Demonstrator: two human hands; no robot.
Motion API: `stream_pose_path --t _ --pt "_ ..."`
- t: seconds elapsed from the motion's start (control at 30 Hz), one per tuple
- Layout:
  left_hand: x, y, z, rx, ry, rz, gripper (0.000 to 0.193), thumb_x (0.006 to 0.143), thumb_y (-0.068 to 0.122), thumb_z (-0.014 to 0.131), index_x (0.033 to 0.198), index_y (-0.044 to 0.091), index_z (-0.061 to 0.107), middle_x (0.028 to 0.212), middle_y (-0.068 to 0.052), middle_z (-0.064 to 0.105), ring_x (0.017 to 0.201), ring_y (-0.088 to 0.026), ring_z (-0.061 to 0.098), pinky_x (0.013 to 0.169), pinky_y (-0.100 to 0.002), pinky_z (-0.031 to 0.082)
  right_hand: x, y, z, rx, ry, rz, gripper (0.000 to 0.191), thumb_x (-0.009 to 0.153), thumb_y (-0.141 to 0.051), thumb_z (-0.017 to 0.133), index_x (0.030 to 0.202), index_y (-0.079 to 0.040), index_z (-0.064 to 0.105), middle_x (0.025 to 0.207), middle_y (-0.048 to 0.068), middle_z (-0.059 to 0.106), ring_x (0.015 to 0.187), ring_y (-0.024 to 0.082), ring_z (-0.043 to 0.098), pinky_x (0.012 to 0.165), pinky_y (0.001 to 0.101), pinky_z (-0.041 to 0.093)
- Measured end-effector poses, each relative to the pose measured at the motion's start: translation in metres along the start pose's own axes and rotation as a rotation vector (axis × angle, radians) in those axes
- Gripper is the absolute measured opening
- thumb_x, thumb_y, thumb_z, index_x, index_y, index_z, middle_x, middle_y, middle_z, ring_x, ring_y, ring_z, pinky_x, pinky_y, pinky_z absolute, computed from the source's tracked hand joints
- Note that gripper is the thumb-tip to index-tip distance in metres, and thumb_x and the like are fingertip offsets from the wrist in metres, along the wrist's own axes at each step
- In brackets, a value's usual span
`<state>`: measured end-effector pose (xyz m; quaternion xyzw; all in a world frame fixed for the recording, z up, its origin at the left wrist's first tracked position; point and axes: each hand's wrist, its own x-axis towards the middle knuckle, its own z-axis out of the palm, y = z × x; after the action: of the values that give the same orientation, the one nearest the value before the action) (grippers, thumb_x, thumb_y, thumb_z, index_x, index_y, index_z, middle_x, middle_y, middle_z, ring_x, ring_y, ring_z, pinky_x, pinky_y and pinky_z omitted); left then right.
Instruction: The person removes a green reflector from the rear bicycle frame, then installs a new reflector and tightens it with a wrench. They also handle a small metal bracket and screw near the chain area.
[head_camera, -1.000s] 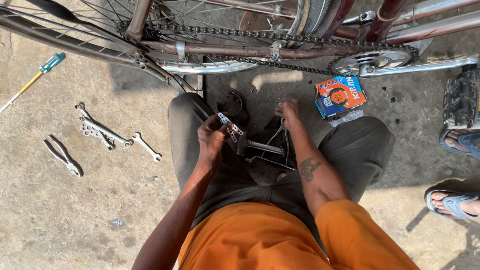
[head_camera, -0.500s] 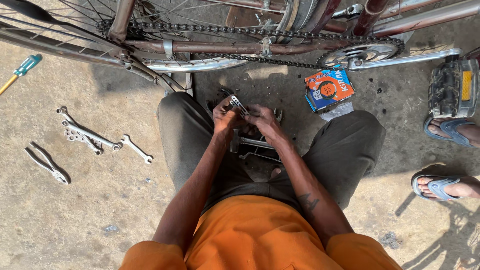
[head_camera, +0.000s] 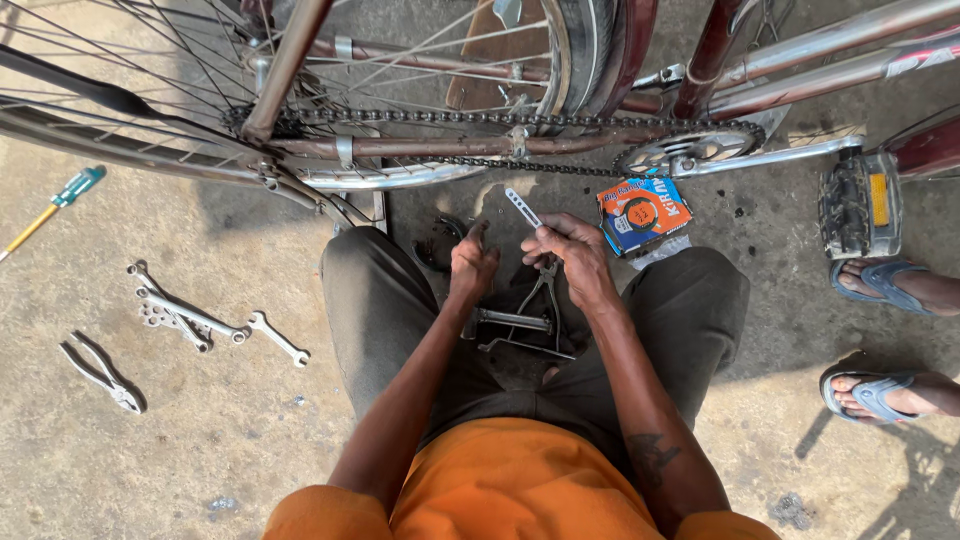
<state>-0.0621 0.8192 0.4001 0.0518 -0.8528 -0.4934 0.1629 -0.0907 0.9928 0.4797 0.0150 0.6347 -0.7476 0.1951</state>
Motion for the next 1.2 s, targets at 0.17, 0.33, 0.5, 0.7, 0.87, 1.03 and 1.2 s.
stream_pose_path --t 0.17,0.33,0.5,0.7,0.87,1.03,1.2 --pt "0.008 0.110 -0.090 -0.253 0.111 0.182 0.027 0.100 0.005 0.066 0.127 0.003 0.068 0.107 -0.013 0.077 0.099 -0.023 0.076 0.086 -0.035 0.060 -0.001 -0.062 0.026 -0.125 0.012 -0.336 0.021 0.101 -0.016 0.067 0.114 0.001 0.070 0.090 0.010 0.074 0.075 0.015 0.071 0.067 0.0284 0.056" --pt "0.064 0.189 -0.217 0.095 0.546 0.435 0.029 0.108 0.014 0.071 0.134 0.007 0.063 0.126 -0.012 0.073 0.121 -0.021 0.072 0.107 -0.035 0.058 0.019 -0.127 0.091 -0.084 -0.035 -0.582 0.025 0.102 -0.015 0.067 0.122 -0.001 0.070 0.091 0.008 0.073 0.077 0.014 0.070 0.071 0.0280 0.059" --pt "0.102 0.203 -0.275 -0.166 0.248 0.283 0.046 0.096 0.018 0.079 0.135 0.002 0.060 0.117 -0.012 0.074 0.113 -0.020 0.073 0.102 -0.036 0.059 0.040 -0.156 0.167 0.117 -0.161 -0.551 0.020 0.100 -0.011 0.065 0.116 0.000 0.069 0.089 0.008 0.073 0.074 0.015 0.071 0.066 0.0296 0.060" --pt "0.123 0.196 -0.296 -0.503 -0.148 0.270 0.046 0.089 0.007 0.081 0.129 -0.001 0.059 0.110 -0.015 0.076 0.100 -0.020 0.075 0.091 -0.035 0.064 0.043 -0.178 0.204 0.173 -0.302 -0.648 0.015 0.106 -0.007 0.062 0.115 0.002 0.071 0.093 0.008 0.073 0.079 0.015 0.070 0.070 0.0308 0.061" --pt "0.132 0.189 -0.299 -0.616 -0.181 0.242 0.035 0.090 0.002 0.079 0.119 -0.001 0.060 0.105 -0.016 0.078 0.093 -0.017 0.076 0.082 -0.033 0.066 0.037 -0.182 0.210 0.193 -0.311 -0.658 0.013 0.105 -0.008 0.062 0.111 0.000 0.070 0.096 0.008 0.073 0.081 0.016 0.072 0.069 0.0325 0.062" --pt "0.131 0.190 -0.291 -0.516 -0.069 0.228 0.033 0.087 0.000 0.083 0.112 -0.001 0.061 0.096 -0.015 0.080 0.089 -0.015 0.075 0.074 -0.029 0.063 0.037 -0.180 0.209 0.260 -0.256 -0.537 0.012 0.099 -0.008 0.062 0.105 -0.001 0.069 0.095 0.009 0.075 0.078 0.018 0.075 0.068 0.0329 0.065" --pt "0.127 0.186 -0.281 -0.653 0.018 0.279 0.028 0.086 -0.001 0.082 0.109 -0.002 0.066 0.097 -0.015 0.080 0.087 -0.013 0.076 0.075 -0.027 0.064 0.030 -0.182 0.211 0.205 -0.204 -0.592 0.010 0.103 -0.002 0.065 0.110 0.003 0.071 0.098 0.011 0.075 0.081 0.016 0.070 0.075 0.0306 0.061"
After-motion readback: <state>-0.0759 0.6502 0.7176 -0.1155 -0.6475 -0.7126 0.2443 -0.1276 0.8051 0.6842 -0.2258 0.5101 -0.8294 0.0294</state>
